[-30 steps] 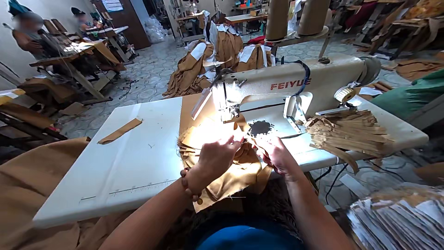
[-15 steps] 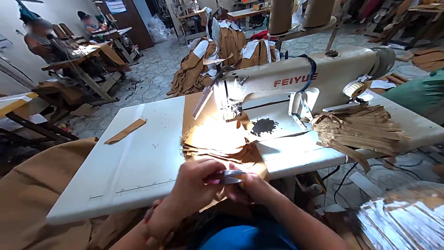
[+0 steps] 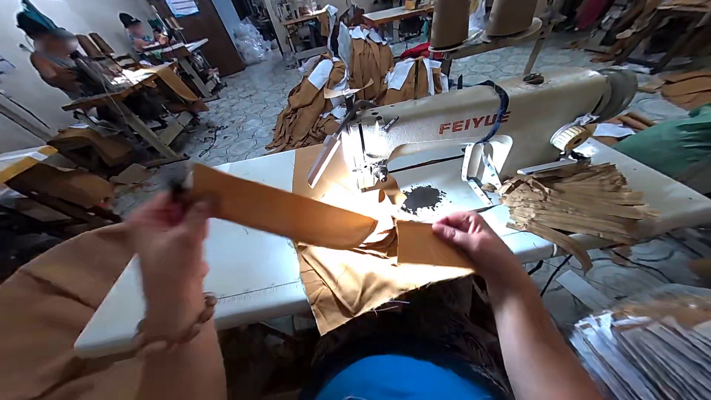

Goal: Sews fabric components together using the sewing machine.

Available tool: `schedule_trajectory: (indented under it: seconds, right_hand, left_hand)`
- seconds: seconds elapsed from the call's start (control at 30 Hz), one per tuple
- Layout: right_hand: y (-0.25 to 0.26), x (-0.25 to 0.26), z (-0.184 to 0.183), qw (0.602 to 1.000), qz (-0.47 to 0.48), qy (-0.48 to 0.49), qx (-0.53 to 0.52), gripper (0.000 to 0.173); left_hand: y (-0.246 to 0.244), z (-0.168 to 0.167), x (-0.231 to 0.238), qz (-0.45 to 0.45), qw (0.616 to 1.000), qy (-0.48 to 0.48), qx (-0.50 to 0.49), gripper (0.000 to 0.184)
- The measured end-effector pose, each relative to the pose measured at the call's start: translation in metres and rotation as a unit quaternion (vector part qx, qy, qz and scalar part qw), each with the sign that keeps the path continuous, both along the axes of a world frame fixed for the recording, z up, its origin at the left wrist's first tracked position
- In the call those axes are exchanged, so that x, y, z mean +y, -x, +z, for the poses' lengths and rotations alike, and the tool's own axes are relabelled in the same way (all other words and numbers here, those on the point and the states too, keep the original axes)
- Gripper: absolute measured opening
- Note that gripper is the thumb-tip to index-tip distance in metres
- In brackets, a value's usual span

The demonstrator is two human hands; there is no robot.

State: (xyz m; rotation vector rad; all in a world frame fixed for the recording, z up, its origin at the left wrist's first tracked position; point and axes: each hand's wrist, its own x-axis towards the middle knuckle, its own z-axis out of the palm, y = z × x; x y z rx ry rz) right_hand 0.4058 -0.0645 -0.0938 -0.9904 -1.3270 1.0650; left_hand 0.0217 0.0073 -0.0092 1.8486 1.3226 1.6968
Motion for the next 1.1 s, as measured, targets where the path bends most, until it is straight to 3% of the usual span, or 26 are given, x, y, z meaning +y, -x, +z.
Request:
schedule_trajectory:
  seconds: [0.03,0.13,0.23,0.3,0.37,0.5,0.73,0.83,0.9,1.0,1.03,1.1]
  right_hand:
    - [-0.005,0.007,-0.001,0.999,-0.031,0.018,0.012,0.024]
    - [-0.009,0.026,-0.016,0.996,-0.063,0.052,0.033,0.026]
    - [-0.004,0.032,-0.023,0.992,-0.068,0.081,0.061,0.026]
    - [-0.001,0.031,-0.02,0.99,-0.074,0.091,0.08,0.027]
    - [0.0,0.03,-0.018,0.989,-0.071,0.089,0.091,0.028]
    - [0.004,0.026,-0.012,0.989,-0.052,0.086,0.105,0.029]
    - [0.014,0.018,-0.002,0.989,-0.03,0.08,0.119,0.028]
    - [0.016,0.014,0.001,0.991,-0.024,0.07,0.11,0.028]
    - [0.016,0.01,0.001,0.993,-0.028,0.054,0.1,0.028]
    - [0.023,0.002,-0.001,0.997,-0.007,0.007,0.083,0.027]
    - [0.031,0.001,-0.003,0.996,0.019,-0.015,0.085,0.026]
    - [0.053,-0.003,-0.006,0.99,0.092,-0.058,0.095,0.023]
  left_hand:
    - [-0.01,-0.01,0.015,-0.001,0.999,0.035,0.042,0.008]
    - [-0.025,-0.05,0.06,0.044,0.971,0.159,0.174,0.027]
    - [-0.04,-0.071,0.065,0.067,0.941,0.212,0.257,0.047]
    - [-0.057,-0.069,0.048,0.043,0.941,0.142,0.305,0.045]
    - [-0.073,-0.066,0.03,-0.001,0.934,0.026,0.357,0.03]
    - [-0.108,-0.057,0.008,-0.085,0.885,-0.158,0.429,0.02]
    - [-0.154,-0.064,0.005,-0.109,0.846,-0.183,0.489,0.019]
    - [-0.154,-0.066,0.009,-0.1,0.857,-0.177,0.473,0.02]
    - [-0.144,-0.063,0.008,-0.113,0.89,-0.138,0.419,0.022]
    - [-0.122,-0.055,-0.005,-0.178,0.95,0.017,0.256,0.033]
    - [-0.117,-0.054,-0.012,-0.229,0.95,0.092,0.189,0.039]
    - [-0.111,-0.056,-0.028,-0.351,0.909,0.218,0.054,0.044]
